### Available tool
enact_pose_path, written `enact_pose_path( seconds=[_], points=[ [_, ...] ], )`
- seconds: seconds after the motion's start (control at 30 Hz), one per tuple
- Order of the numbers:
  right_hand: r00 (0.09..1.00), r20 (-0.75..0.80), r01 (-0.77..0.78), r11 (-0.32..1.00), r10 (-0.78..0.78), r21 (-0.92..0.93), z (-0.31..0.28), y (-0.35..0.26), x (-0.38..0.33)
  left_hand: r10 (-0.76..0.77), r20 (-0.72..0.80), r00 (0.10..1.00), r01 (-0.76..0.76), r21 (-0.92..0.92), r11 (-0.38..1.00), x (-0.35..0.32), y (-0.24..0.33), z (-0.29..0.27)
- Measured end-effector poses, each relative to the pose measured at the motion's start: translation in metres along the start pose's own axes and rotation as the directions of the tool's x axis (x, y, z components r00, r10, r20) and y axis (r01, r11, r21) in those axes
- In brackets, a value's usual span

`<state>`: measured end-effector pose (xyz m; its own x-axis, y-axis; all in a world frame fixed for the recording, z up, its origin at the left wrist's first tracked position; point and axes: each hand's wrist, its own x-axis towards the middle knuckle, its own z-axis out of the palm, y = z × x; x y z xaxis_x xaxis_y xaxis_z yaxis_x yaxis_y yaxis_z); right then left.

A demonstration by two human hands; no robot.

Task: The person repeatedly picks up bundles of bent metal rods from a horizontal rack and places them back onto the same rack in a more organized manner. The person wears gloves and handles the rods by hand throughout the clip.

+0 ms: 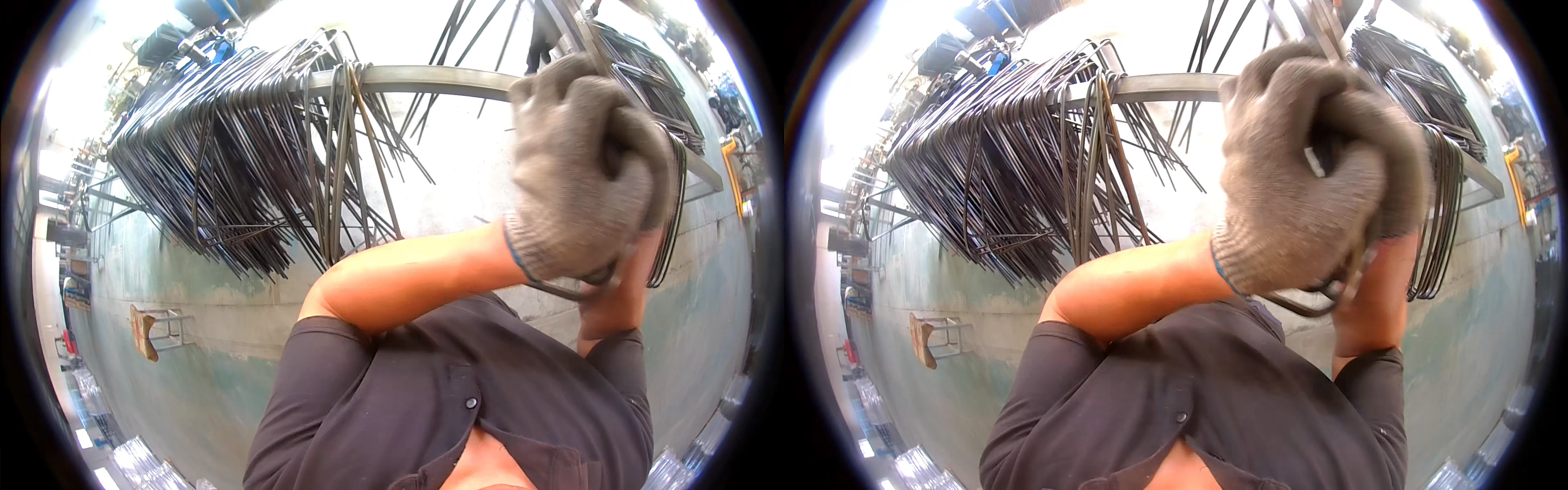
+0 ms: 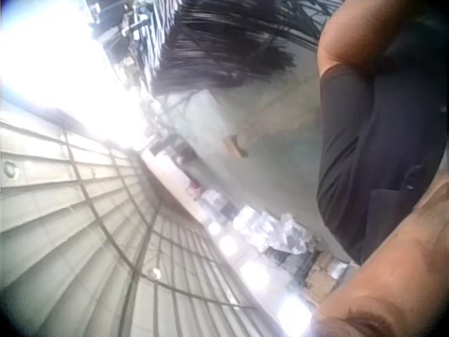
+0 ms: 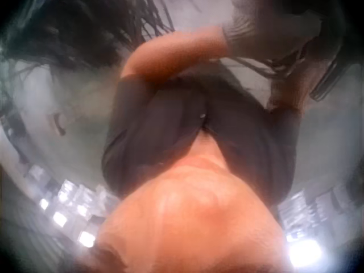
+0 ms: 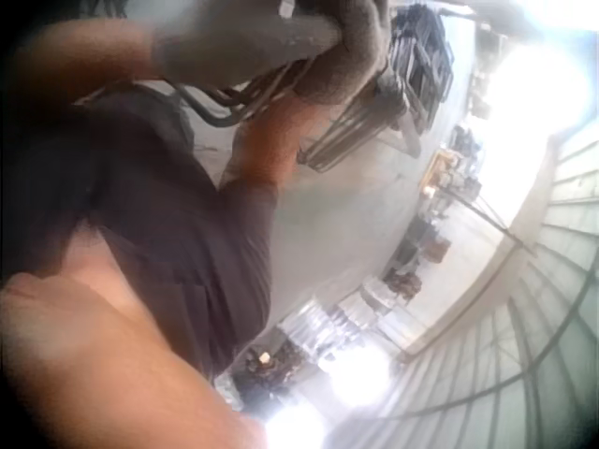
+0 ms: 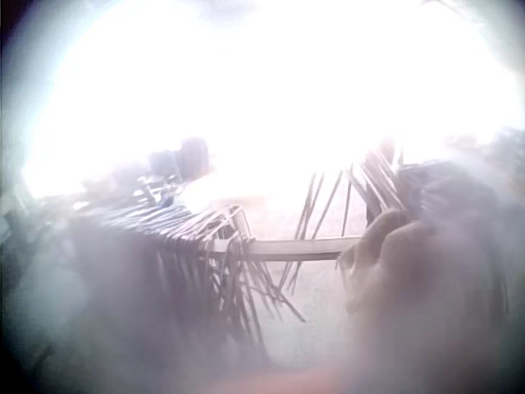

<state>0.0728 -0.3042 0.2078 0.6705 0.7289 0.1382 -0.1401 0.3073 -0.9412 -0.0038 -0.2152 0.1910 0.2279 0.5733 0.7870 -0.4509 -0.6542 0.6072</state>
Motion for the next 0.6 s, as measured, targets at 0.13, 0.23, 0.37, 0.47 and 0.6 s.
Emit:
enact_pose_path(
  seconds=[0.13,0.23,0.37,0.47,0.6],
  points=[
    [0.986,-0.042,0.157,0.985,-0.161,-0.076,0.002,-0.035,-0.036,-0.016,-0.254,0.967,-0.063,-0.301,0.952,0.038,0.064,0.032],
    [0.981,-0.024,0.189,0.979,-0.191,-0.077,0.004,-0.040,-0.040,0.097,-0.197,0.976,-0.152,-0.290,0.945,0.034,0.053,0.024],
    [0.996,0.077,0.051,0.999,-0.052,0.014,0.009,0.000,-0.010,0.064,0.017,0.998,-0.062,-0.069,0.996,-0.016,-0.015,-0.016],
    [0.986,0.108,-0.140,0.983,0.128,0.115,-0.012,0.071,0.005,-0.263,0.270,0.926,0.232,0.139,0.963,-0.074,-0.053,-0.038],
    [0.942,0.092,-0.336,0.913,0.323,0.234,-0.040,0.161,-0.012,-0.647,0.363,0.670,0.639,0.161,0.752,-0.104,-0.061,-0.075]
  ],
)
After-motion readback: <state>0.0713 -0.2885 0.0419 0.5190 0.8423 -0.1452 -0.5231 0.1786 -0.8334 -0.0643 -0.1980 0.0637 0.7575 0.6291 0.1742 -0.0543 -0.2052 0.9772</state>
